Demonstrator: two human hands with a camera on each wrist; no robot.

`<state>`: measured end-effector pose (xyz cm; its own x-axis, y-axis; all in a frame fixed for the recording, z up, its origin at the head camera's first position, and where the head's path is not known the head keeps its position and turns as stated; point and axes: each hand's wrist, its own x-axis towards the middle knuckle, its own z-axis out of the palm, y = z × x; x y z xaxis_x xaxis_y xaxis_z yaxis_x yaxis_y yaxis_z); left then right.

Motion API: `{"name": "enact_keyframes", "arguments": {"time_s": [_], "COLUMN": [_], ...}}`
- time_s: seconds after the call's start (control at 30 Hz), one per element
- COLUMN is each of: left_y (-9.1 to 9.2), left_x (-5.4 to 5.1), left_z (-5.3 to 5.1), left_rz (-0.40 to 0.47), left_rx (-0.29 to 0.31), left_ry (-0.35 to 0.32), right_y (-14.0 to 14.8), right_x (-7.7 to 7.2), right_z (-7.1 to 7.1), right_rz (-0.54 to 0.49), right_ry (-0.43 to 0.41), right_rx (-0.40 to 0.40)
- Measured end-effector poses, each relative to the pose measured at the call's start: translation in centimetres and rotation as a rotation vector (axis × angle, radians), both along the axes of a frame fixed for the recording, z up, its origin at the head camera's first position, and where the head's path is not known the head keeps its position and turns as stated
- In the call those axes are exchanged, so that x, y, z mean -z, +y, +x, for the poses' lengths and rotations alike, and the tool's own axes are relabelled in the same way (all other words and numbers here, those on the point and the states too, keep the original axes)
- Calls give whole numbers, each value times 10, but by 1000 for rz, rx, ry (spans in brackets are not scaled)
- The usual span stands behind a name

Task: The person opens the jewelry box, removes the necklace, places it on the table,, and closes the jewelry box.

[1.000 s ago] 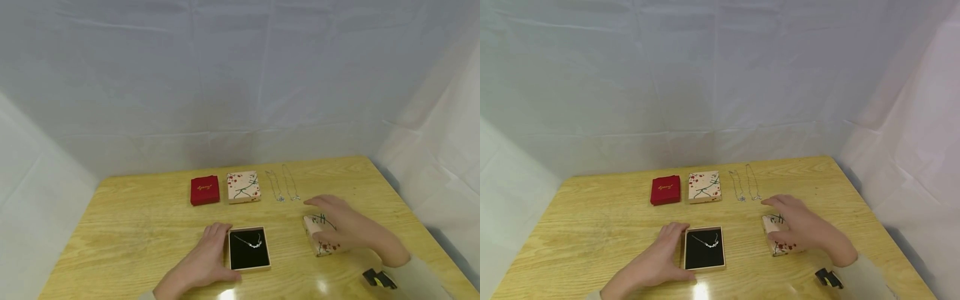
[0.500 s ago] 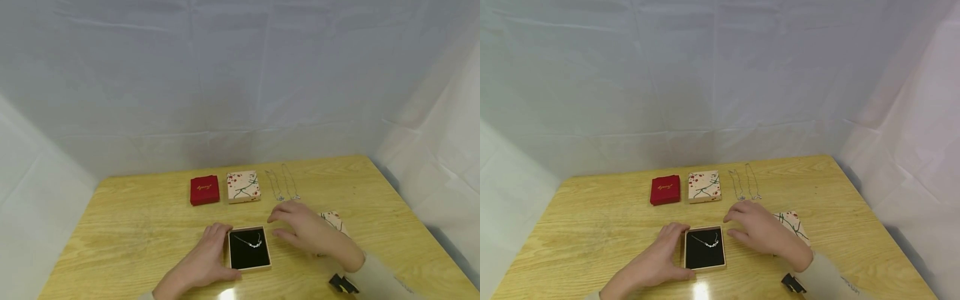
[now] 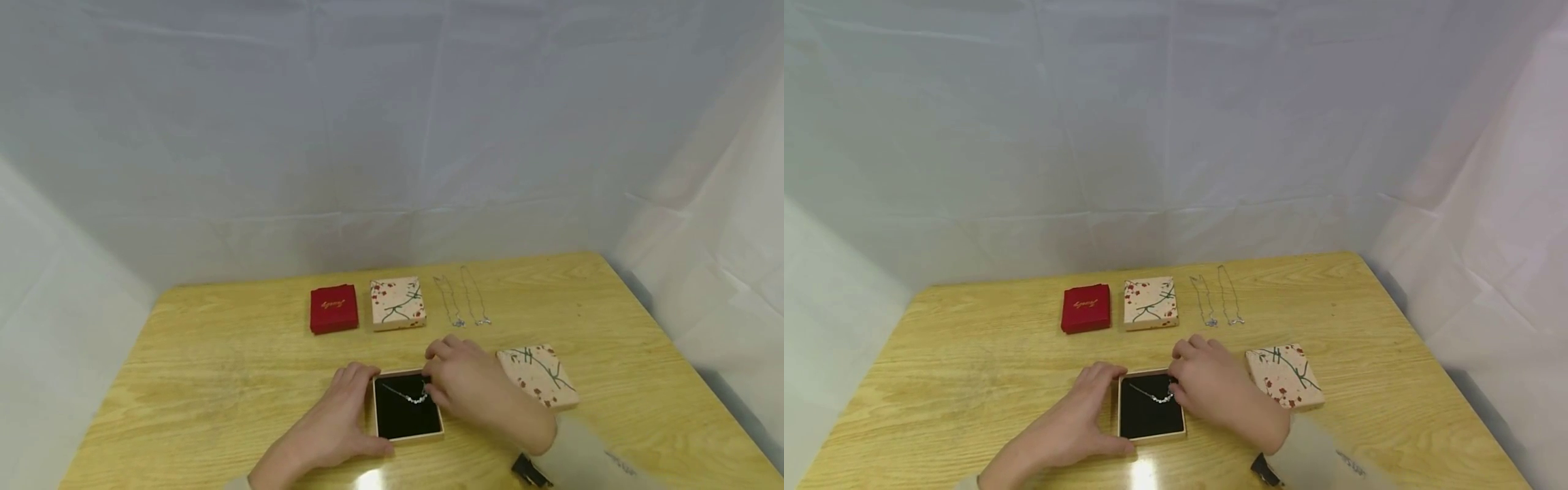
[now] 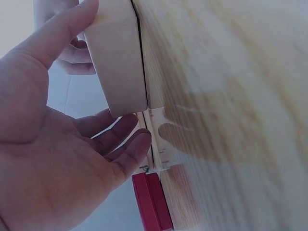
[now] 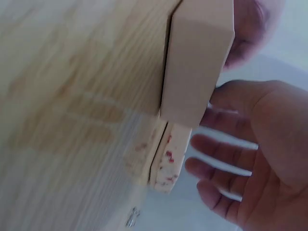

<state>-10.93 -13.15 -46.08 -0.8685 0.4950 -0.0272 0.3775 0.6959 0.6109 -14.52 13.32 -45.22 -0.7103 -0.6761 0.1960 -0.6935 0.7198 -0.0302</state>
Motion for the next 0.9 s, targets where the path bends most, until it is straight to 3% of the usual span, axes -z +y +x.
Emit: {"name": "enact_keyframes", "arguments": {"time_s": [0.23, 0.4, 0.67, 0.9], "left_y": [0, 1, 1, 1], "left_x": [-1, 0, 0, -1], "left_z": [-1, -1, -1, -1], "left_rz": [4, 10, 12, 1], "left_rx": [-1, -3, -1, -6], "left_ry": [-5, -14, -4, 18], "right_y": [-14, -19, -21, -20], "right_x": [3, 4, 7, 10], "right_z": [8, 7, 1, -3], "right_rz": [108, 133, 49, -12], "right_ry": [89, 56, -75, -75], "right_rx": [60, 97, 125, 96]}}
